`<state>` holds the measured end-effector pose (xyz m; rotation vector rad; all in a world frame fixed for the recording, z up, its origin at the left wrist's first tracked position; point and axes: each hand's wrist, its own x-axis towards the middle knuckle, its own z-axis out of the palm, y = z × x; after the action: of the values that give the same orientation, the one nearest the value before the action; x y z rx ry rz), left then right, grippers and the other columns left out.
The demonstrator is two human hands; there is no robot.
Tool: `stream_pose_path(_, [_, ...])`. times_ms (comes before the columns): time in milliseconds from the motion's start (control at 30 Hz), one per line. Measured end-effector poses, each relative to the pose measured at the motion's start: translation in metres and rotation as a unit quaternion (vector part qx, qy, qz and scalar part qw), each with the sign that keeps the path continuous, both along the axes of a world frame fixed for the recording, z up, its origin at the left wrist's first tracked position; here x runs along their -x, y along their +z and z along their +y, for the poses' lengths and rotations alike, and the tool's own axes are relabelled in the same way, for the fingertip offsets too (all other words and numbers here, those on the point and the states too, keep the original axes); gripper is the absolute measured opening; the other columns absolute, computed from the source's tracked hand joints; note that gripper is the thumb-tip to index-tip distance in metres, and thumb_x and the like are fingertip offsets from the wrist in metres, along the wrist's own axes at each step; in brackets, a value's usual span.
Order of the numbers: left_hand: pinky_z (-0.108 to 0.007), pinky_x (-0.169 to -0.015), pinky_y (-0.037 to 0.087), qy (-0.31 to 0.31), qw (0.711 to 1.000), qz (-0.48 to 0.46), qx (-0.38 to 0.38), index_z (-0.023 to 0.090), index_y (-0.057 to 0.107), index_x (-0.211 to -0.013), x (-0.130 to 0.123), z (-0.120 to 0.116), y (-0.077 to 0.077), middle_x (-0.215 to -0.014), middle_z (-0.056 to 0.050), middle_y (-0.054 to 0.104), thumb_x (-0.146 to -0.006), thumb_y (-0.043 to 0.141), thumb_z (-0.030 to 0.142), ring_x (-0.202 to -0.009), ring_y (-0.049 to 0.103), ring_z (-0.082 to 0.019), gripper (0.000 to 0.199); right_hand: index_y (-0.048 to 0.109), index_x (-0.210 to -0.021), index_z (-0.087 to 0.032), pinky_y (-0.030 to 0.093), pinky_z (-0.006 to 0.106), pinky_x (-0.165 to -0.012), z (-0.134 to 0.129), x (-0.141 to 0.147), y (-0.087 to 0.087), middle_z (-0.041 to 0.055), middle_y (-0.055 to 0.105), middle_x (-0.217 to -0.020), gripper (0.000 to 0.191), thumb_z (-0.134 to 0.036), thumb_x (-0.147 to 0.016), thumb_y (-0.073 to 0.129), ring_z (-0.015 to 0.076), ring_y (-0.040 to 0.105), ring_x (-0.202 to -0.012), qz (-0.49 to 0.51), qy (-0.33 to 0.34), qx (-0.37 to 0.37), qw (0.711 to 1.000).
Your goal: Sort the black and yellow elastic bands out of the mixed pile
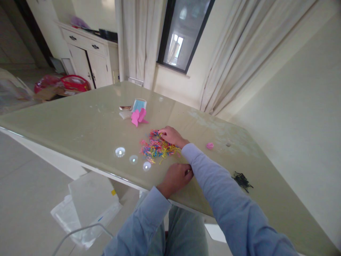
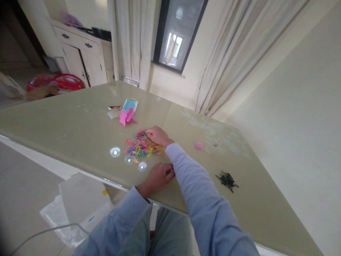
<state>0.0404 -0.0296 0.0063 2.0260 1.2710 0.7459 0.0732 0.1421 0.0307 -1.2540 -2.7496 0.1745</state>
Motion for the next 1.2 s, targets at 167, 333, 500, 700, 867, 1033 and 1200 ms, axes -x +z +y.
stream_pose_path(167, [-0.028,-0.064,0.039,0.001,1.0,0.005,-0.002,0.017,0.075,-0.084,-0.001,0.0,-0.001,-0.079,-0.007,0.076,-0.09,0.051,0.027,-0.073,0.068,-0.02,0.027,0.074,-0.108,-0.022,0.04,0.026,-0.082,-0.005,0.001,0.0,0.007,0.07,-0.1,0.028,-0.03,-0.093,0.052,0.0184,0.059,-0.093,-0.019,-0.012,-0.017,1.0])
stream_pose_path(333, [-0.029,-0.064,0.039,-0.009,1.0,0.018,-0.011,0.018,0.076,-0.083,-0.001,0.002,-0.002,-0.082,-0.008,0.077,-0.089,0.051,0.027,-0.076,0.07,-0.021,0.027,0.075,-0.103,-0.023,0.04,0.028,-0.079,-0.01,0.0,0.0,0.0088,0.068,-0.102,0.03,-0.032,-0.096,0.047,0.0201,0.06,-0.094,-0.043,-0.034,-0.03,0.998])
stream_pose_path(500, [-0.028,-0.064,0.04,-0.001,1.0,0.03,-0.009,0.018,0.076,-0.082,-0.002,0.002,-0.004,-0.085,-0.009,0.077,-0.089,0.05,0.026,-0.077,0.07,-0.021,0.028,0.074,-0.099,-0.022,0.041,0.028,-0.079,-0.012,0.002,-0.002,0.0096,0.066,-0.102,0.03,-0.026,-0.097,0.044,0.0205,0.06,-0.094,-0.039,-0.057,-0.028,0.997])
stream_pose_path(700, [-0.028,-0.067,0.041,-0.014,0.999,0.037,-0.001,0.018,0.076,-0.083,-0.001,0.002,-0.001,-0.085,-0.009,0.077,-0.09,0.049,0.028,-0.076,0.07,-0.02,0.029,0.072,-0.091,-0.02,0.042,0.028,-0.083,-0.011,-0.002,-0.005,0.0087,0.065,-0.1,0.024,-0.021,-0.094,0.048,0.019,0.058,-0.094,0.061,-0.088,-0.012,0.994])
stream_pose_path(867, [-0.027,-0.067,0.041,-0.005,1.0,0.012,-0.008,0.019,0.076,-0.084,-0.001,0.001,0.0,-0.083,-0.007,0.076,-0.091,0.049,0.028,-0.076,0.068,-0.02,0.029,0.071,-0.09,-0.017,0.044,0.027,-0.084,-0.006,-0.01,-0.008,0.0068,0.069,-0.097,0.019,-0.018,-0.089,0.052,0.0167,0.06,-0.091,0.194,-0.099,0.034,0.975])
stream_pose_path(1033, [-0.028,-0.066,0.04,-0.004,1.0,-0.009,-0.012,0.021,0.076,-0.085,0.0,0.001,-0.001,-0.079,-0.005,0.075,-0.094,0.048,0.033,-0.072,0.066,-0.02,0.032,0.07,-0.093,-0.014,0.046,0.024,-0.062,-0.005,-0.018,-0.014,0.0017,0.068,-0.071,0.023,-0.028,-0.086,0.053,0.0126,0.059,-0.06,0.307,-0.103,0.121,0.938])
stream_pose_path(1200, [-0.028,-0.067,0.04,-0.003,1.0,-0.016,-0.016,0.021,0.076,-0.086,0.0,0.002,-0.003,-0.081,-0.005,0.076,-0.095,0.049,0.034,-0.073,0.066,-0.019,0.031,0.067,-0.093,-0.014,0.039,0.021,-0.047,-0.012,-0.025,-0.016,-0.0025,0.061,-0.055,0.029,-0.039,-0.081,0.057,0.0101,0.051,-0.046,0.4,-0.111,0.209,0.886])
